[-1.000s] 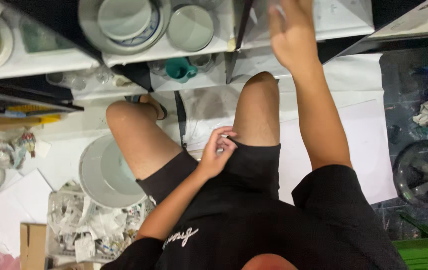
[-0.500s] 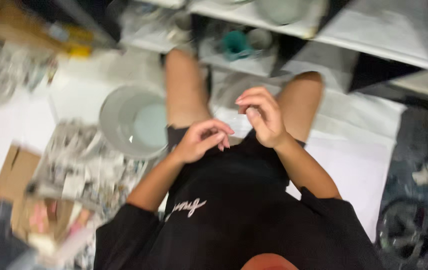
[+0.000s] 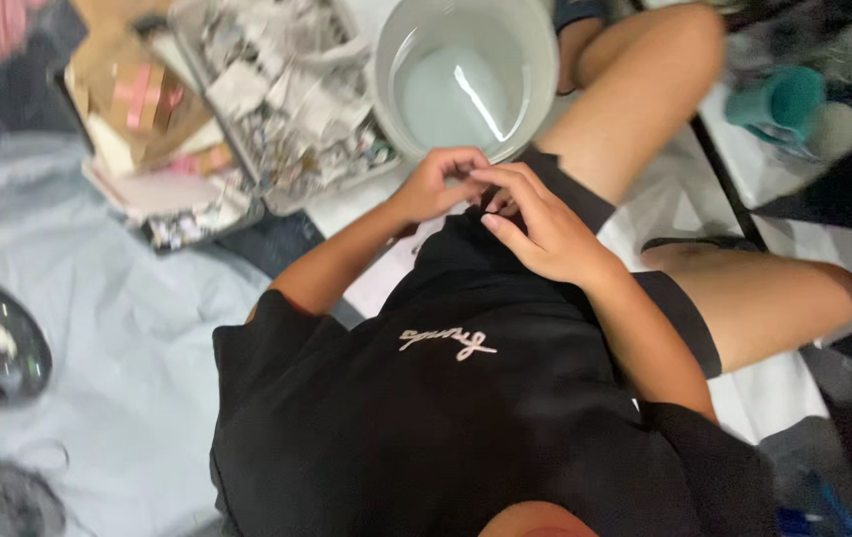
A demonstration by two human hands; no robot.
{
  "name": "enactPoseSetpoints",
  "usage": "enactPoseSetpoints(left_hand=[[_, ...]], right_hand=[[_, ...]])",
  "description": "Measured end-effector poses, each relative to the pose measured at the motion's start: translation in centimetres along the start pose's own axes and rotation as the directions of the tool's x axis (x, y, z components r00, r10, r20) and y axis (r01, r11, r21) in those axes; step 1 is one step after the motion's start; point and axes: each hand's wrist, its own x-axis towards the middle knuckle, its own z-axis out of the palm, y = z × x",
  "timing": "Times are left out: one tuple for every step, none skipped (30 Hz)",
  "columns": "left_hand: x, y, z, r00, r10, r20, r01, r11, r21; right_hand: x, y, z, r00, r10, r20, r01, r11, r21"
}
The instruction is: The person sits on the floor and wraps various ceramic dishes, including plates and cups, with newspaper. They fold the paper around each item and place the wrapped items on a nearby shelf.
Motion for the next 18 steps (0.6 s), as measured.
enactPoseSetpoints(left_hand=[[-0.7, -0.6, -1.2, 0.997, 0.035, -0.075, -0.023, 0.988, 0.155], [-1.3, -1.4, -2.5, 0.987, 0.076, -0.144, -0.028, 0.951, 0.308], [-1.8, -2.2, -3.7, 0.973, 0.120, -0.197, -0.018, 0.891, 0.454], [-2.5, -3.1, -5.1, 0.950, 0.118, -0.288, 0.054, 0.849, 0.525], [-3.0, -3.9, -6.7, 0.921, 0.124, -0.369, 0.127, 0.800, 0.586], [-3.5, -4.9, -8.2, 0.866, 0.150, -0.478, 0.198, 0.774, 0.601], [-4.1, -6.1, -9.6, 0.799, 0.175, -0.575, 0.271, 0.749, 0.604], [-4.6, -7.2, -11.5, 0.753, 0.143, -0.643, 0.382, 0.700, 0.603], [-5.5, -8.2, -13.1, 0.699, 0.119, -0.705, 0.489, 0.640, 0.592], [-6.8, -9.3, -13.9, 0.700, 0.112, -0.705, 0.529, 0.581, 0.618], [-7.3, -10.0, -15.4, 0.702, 0.124, -0.702, 0.559, 0.516, 0.650], [-7.6, -10.8, -16.9, 0.703, 0.135, -0.698, 0.585, 0.448, 0.676], [-8.1, -12.0, -17.5, 0.733, 0.140, -0.666, 0.575, 0.395, 0.716], [-8.4, -13.2, -18.1, 0.762, 0.143, -0.632, 0.561, 0.341, 0.754], [-8.3, -14.4, -18.7, 0.792, 0.148, -0.592, 0.540, 0.284, 0.792], [-8.1, -15.7, -18.8, 0.805, 0.111, -0.583, 0.531, 0.304, 0.791], [-7.8, -16.8, -19.0, 0.816, 0.078, -0.573, 0.524, 0.321, 0.789], [-7.7, -17.8, -19.2, 0.826, 0.045, -0.562, 0.517, 0.338, 0.787]], right_hand=[[0.8, -0.2, 0.4, 0.999, -0.007, 0.049, 0.009, 0.999, -0.045], [1.5, -0.4, 0.8, 0.995, -0.014, 0.098, 0.022, 0.996, -0.088], [2.2, -0.5, 1.1, 0.990, -0.018, 0.141, 0.037, 0.991, -0.132], [2.7, -0.5, 1.5, 0.985, -0.002, 0.173, 0.023, 0.993, -0.119], [3.1, -0.6, 1.9, 0.980, 0.014, 0.198, 0.008, 0.994, -0.110], [3.4, -0.6, 2.4, 0.974, 0.029, 0.224, -0.007, 0.995, -0.101], [3.6, -0.6, 2.9, 0.973, 0.035, 0.228, -0.019, 0.997, -0.071], [3.6, -0.5, 3.5, 0.972, 0.042, 0.232, -0.033, 0.999, -0.041], [3.7, -0.4, 4.0, 0.971, 0.045, 0.235, -0.043, 0.999, -0.012], [3.7, -0.4, 4.6, 0.966, 0.042, 0.254, -0.040, 0.999, -0.015], [4.3, -0.2, 4.9, 0.963, 0.025, 0.269, -0.018, 0.999, -0.026], [5.0, 0.2, 5.2, 0.959, 0.008, 0.285, 0.003, 0.999, -0.038], [4.8, 0.2, 5.8, 0.950, 0.028, 0.312, -0.018, 0.999, -0.034], [4.5, 0.3, 6.3, 0.939, 0.048, 0.340, -0.040, 0.999, -0.031], [4.4, 0.7, 6.3, 0.930, 0.064, 0.363, -0.057, 0.998, -0.031], [4.3, 0.9, 6.2, 0.922, 0.069, 0.382, -0.077, 0.997, 0.006], [4.4, 1.2, 6.2, 0.913, 0.068, 0.401, -0.092, 0.995, 0.043], [4.5, 1.4, 6.2, 0.905, 0.066, 0.421, -0.109, 0.991, 0.079]])
